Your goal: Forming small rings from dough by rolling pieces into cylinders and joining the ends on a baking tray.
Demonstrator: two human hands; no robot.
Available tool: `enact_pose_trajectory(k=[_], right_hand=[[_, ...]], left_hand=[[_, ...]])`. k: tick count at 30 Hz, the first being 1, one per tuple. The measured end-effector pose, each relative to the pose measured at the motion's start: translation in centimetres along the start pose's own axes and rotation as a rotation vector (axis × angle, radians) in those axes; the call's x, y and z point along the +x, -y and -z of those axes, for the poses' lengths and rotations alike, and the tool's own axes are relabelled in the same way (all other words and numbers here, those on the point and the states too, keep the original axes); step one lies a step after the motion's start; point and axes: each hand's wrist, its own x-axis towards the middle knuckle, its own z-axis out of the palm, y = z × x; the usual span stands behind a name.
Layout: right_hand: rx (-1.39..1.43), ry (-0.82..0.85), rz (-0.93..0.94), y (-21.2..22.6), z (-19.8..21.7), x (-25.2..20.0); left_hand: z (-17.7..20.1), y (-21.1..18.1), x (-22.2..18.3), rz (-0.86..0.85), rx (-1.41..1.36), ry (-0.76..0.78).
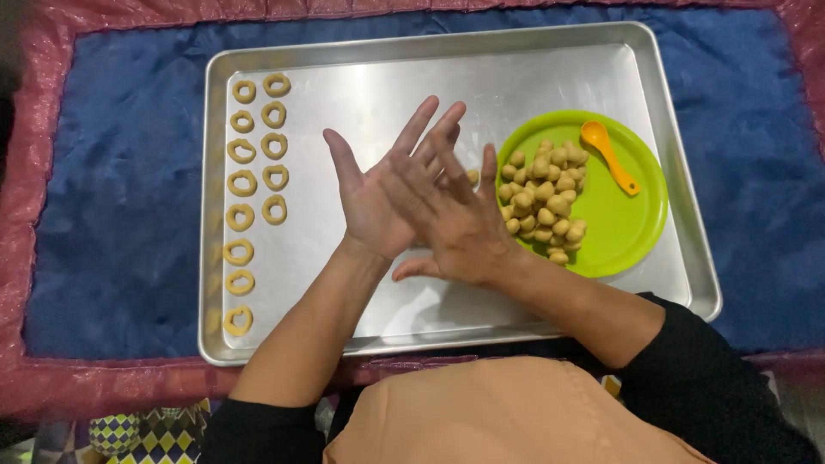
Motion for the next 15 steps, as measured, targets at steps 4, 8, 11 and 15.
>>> enact_pose_trajectory(k=[4, 8, 11, 15], right_hand=[[0.112, -0.053, -0.133, -1.3, 2.0, 0.9], [0.34, -0.185, -0.214, -1.1, 2.9, 0.9], [0.357, -0.168, -0.183, -0.7, 3.0, 0.8], [0.296, -0.125, -0.15, -0.6, 2.6, 0.6]], left_hand=[[1.1, 0.3, 0.1, -0.004, -0.023, 0.144], [-1.0, 0.4, 0.0, 0.053, 0.015, 0.037], [0.1, 0.0, 0.1, 0.024, -0.019, 0.021], [1.4, -0.5, 0.1, -0.079, -0.087, 0.207]])
